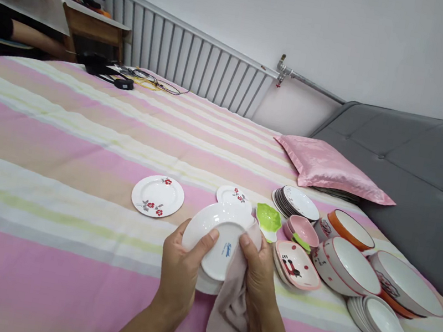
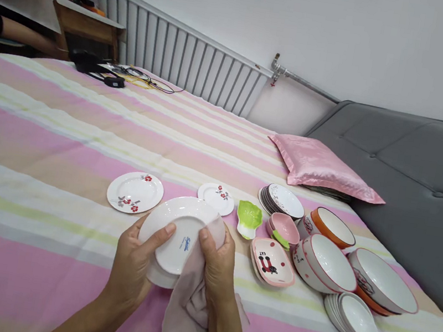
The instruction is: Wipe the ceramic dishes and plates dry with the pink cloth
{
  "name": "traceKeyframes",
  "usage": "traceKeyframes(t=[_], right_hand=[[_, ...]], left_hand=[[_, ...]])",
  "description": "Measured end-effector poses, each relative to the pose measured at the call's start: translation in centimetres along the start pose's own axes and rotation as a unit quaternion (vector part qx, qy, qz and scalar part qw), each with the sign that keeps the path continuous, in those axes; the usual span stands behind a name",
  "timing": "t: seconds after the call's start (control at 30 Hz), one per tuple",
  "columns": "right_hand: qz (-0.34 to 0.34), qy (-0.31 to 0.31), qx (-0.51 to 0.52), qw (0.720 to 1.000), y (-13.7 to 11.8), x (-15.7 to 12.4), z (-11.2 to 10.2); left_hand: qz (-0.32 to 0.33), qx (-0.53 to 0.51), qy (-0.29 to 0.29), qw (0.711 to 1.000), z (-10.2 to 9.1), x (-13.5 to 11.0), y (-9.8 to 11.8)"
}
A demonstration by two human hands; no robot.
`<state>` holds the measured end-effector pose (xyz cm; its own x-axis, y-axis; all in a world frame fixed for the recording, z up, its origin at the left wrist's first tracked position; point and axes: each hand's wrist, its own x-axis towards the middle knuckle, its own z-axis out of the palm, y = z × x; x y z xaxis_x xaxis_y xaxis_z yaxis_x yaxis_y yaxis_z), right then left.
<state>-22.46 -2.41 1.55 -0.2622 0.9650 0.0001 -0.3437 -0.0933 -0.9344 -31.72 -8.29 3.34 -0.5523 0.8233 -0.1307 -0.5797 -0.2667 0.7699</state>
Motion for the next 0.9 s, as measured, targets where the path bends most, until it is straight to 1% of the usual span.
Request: traceKeyframes(t=[0.03, 0.07, 0.1, 0.17, 0.23, 0.33, 0.4, 0.43, 0.5, 0.6, 0.7, 0.77, 0.9], right_hand=[[0.005, 0.003, 0.003, 1.000, -0.1, 0.0, -0.1], [0.008, 0.002, 0.005, 1.000, -0.1, 0.0, -0.3], [0.011, -0.002, 0.003, 1.000, -0.2, 0.1, -0.5], [0.012, -0.023, -0.012, 1.000, -0.5, 0.1, -0.9], [0.013, -0.061, -0.037, 0.997, -0.6, 0.2, -1.4], [0.032, -0.145, -0.071, 0.986, -0.7, 0.2, -1.9], [0.044, -0.195, -0.097, 0.975, -0.5, 0.1, -2.1], [0.050, -0.212, -0.110, 0.970, -0.4, 0.0, -2.2], [0.062, -0.235, -0.125, 0.962, -0.2, -0.1, -2.3], [0.070, -0.238, -0.127, 0.960, -0.1, -0.2, -2.5], [0.071, -0.209, -0.108, 0.969, -0.4, -0.2, -2.2], [0.076, -0.183, -0.075, 0.977, -0.6, -0.2, -1.8], [0.062, -0.116, -0.023, 0.991, -0.6, -0.2, -1.2]], left_hand=[[0.001, 0.015, -0.004, 1.000, -0.1, 0.0, 0.0], [-0.004, 0.035, -0.021, 0.999, -0.2, 0.1, 0.1], [-0.015, 0.060, -0.045, 0.997, -0.4, 0.3, 0.4], [-0.059, 0.116, -0.120, 0.984, -0.9, 0.9, 1.1], [-0.097, 0.168, -0.181, 0.964, -1.4, 1.4, 2.0], [-0.128, 0.208, -0.245, 0.938, -2.0, 1.9, 3.1], [-0.152, 0.213, -0.293, 0.920, -2.4, 2.0, 3.3], [-0.164, 0.216, -0.314, 0.910, -2.6, 2.1, 3.3], [-0.181, 0.221, -0.339, 0.896, -2.9, 2.2, 3.1], [-0.186, 0.221, -0.344, 0.893, -3.0, 2.2, 2.9], [-0.170, 0.207, -0.328, 0.906, -2.7, 2.2, 2.9], [-0.157, 0.188, -0.290, 0.925, -2.4, 2.2, 2.8], [-0.122, 0.134, -0.189, 0.965, -1.8, 1.9, 2.1]])
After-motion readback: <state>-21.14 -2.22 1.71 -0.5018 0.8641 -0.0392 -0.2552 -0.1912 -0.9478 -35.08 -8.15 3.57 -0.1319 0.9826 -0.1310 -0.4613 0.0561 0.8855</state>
